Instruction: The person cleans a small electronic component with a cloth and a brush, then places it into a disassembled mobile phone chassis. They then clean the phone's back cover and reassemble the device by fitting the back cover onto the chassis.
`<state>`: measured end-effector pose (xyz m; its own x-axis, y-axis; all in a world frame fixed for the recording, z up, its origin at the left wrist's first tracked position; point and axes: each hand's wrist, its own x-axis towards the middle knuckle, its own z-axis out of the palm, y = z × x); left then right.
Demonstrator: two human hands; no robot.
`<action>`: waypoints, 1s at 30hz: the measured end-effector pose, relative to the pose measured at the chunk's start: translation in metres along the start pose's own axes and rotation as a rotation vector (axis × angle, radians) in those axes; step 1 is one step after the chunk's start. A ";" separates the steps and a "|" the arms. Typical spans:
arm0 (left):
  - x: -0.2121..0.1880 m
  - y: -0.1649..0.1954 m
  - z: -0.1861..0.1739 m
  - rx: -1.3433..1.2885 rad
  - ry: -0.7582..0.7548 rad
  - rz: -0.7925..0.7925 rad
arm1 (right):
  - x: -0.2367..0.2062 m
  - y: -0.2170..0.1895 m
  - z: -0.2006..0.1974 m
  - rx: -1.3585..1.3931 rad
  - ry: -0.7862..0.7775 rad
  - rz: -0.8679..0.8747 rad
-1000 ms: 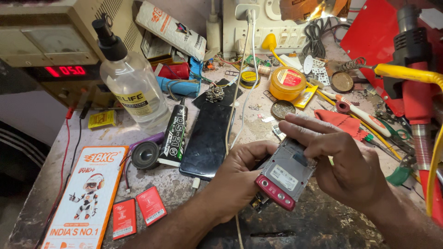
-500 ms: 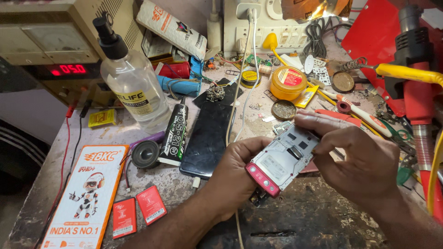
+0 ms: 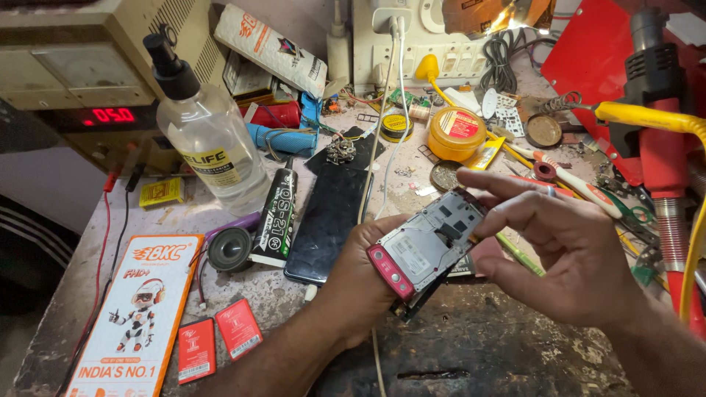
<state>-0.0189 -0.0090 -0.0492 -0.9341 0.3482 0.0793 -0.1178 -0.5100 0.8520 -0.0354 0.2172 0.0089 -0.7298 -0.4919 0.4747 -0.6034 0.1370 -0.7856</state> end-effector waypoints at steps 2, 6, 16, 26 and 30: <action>-0.001 0.001 -0.002 0.054 -0.016 -0.011 | 0.002 0.004 -0.005 0.089 -0.066 0.019; -0.001 0.003 -0.005 0.065 -0.110 -0.116 | 0.000 0.013 -0.012 0.119 -0.098 -0.003; -0.005 0.019 0.001 0.013 -0.182 -0.090 | -0.002 0.022 -0.018 0.266 -0.040 0.093; -0.004 0.030 0.004 0.066 -0.120 -0.090 | -0.002 0.020 -0.018 0.284 -0.009 0.071; -0.004 0.029 0.005 0.041 -0.144 -0.040 | -0.002 0.019 -0.017 0.277 -0.021 0.068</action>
<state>-0.0174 -0.0213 -0.0220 -0.8706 0.4782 0.1156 -0.1373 -0.4617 0.8763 -0.0509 0.2349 -0.0001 -0.7570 -0.5080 0.4110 -0.4402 -0.0683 -0.8953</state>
